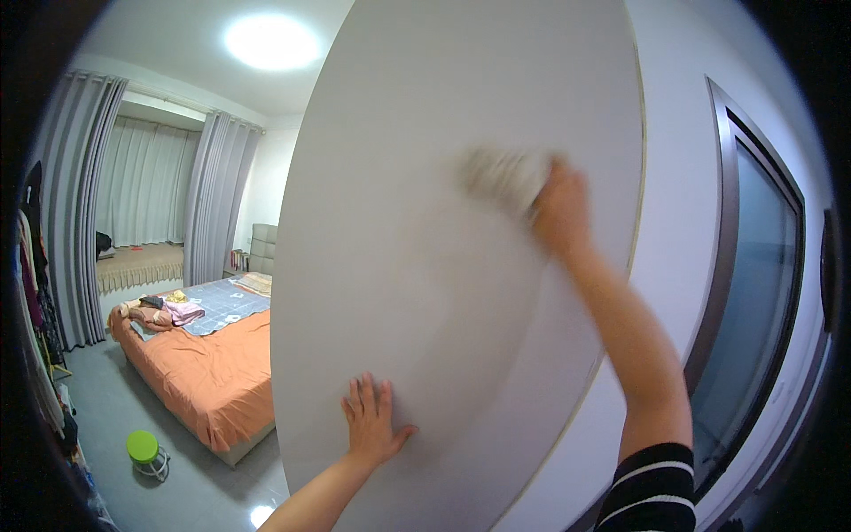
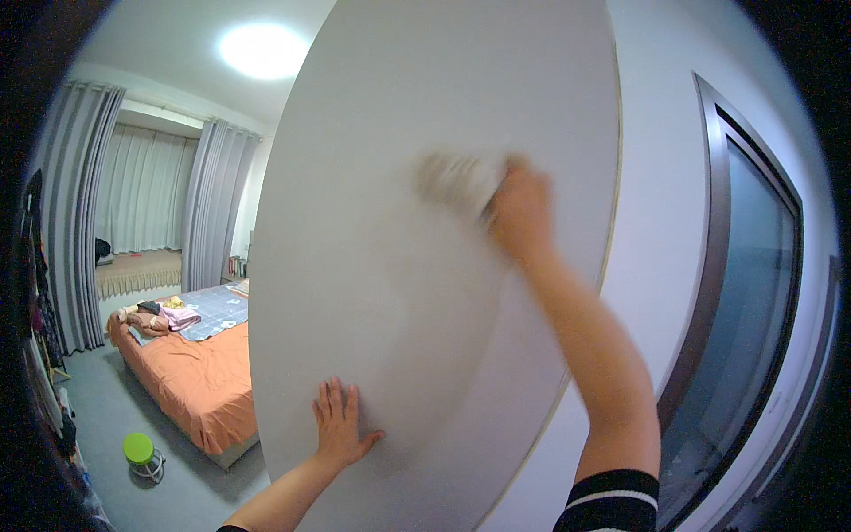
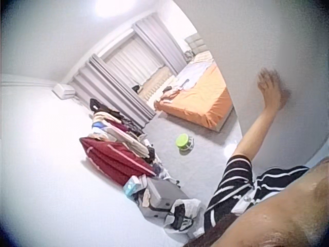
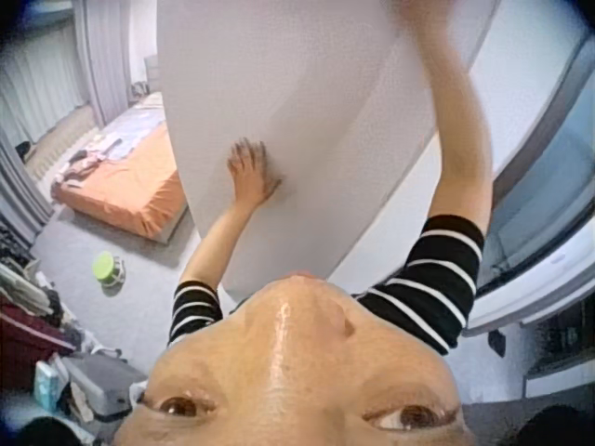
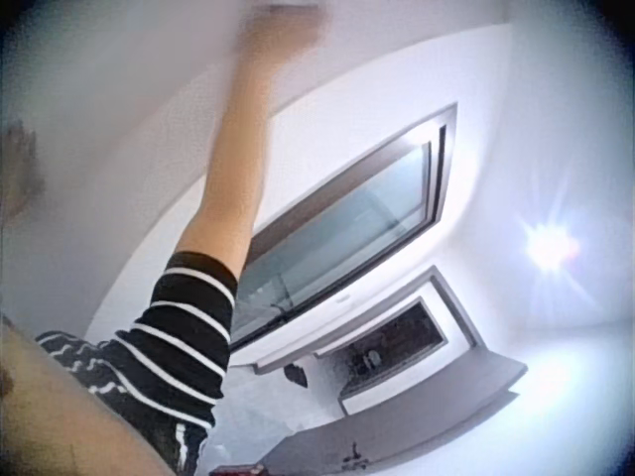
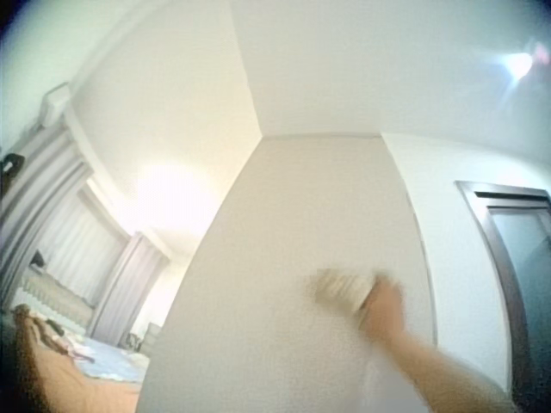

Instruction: The person sits on the floor and wipes a white stand with a cloth, then stands to wipe a large white wardrobe and a glass door. The person also wipes a bedside table and a wall socket.

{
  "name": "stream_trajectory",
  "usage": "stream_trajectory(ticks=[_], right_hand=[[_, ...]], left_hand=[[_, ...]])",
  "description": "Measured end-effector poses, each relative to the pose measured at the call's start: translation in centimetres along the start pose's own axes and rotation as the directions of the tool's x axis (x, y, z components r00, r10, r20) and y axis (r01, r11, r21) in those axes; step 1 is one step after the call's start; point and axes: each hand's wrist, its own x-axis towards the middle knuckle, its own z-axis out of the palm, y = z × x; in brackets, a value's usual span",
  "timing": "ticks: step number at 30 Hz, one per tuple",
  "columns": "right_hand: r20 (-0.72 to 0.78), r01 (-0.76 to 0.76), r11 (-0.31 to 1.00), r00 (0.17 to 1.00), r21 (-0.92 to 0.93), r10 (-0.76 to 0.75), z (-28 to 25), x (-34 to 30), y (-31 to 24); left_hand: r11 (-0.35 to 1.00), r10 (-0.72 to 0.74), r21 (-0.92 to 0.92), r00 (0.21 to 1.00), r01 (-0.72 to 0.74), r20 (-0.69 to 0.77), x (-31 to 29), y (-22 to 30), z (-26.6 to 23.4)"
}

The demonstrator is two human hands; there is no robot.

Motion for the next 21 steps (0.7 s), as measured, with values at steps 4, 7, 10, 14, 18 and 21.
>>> stream_trajectory(ticks=[4,7,10,14,18,21], right_hand=[[-0.378,-0.479,0.862,0.838,-0.164,0.394,-1.5,11.3,6.8],[-0.400,-0.156,0.988,0.906,-0.022,0.134,1.5,12.0,-2.6],[-0.033,0.233,0.953,0.972,0.194,-0.231,3.3,5.2,-16.3],[0.005,0.779,0.480,0.523,0.404,-0.852,4.1,-8.6,-23.7],[0.152,0.463,0.801,0.823,0.379,-0.548,4.3,-0.8,-22.8],[-0.230,0.073,0.979,0.966,-0.191,-0.116,5.6,10.6,-12.5]], left_hand=[[0.993,0.059,-0.103,0.998,-0.061,-0.018,0.6,0.3,0.6],[0.998,0.059,-0.002,0.998,-0.060,-0.035,0.3,-1.5,1.0],[0.994,0.108,0.015,0.985,-0.107,-0.133,0.1,-2.5,0.9],[0.991,0.095,-0.091,0.994,-0.099,-0.048,0.1,-2.2,0.9],[0.982,0.136,0.111,0.981,-0.152,0.137,-1.7,-6.3,-0.9],[0.976,0.170,0.087,0.950,-0.198,0.261,-2.7,-7.5,-1.8]])
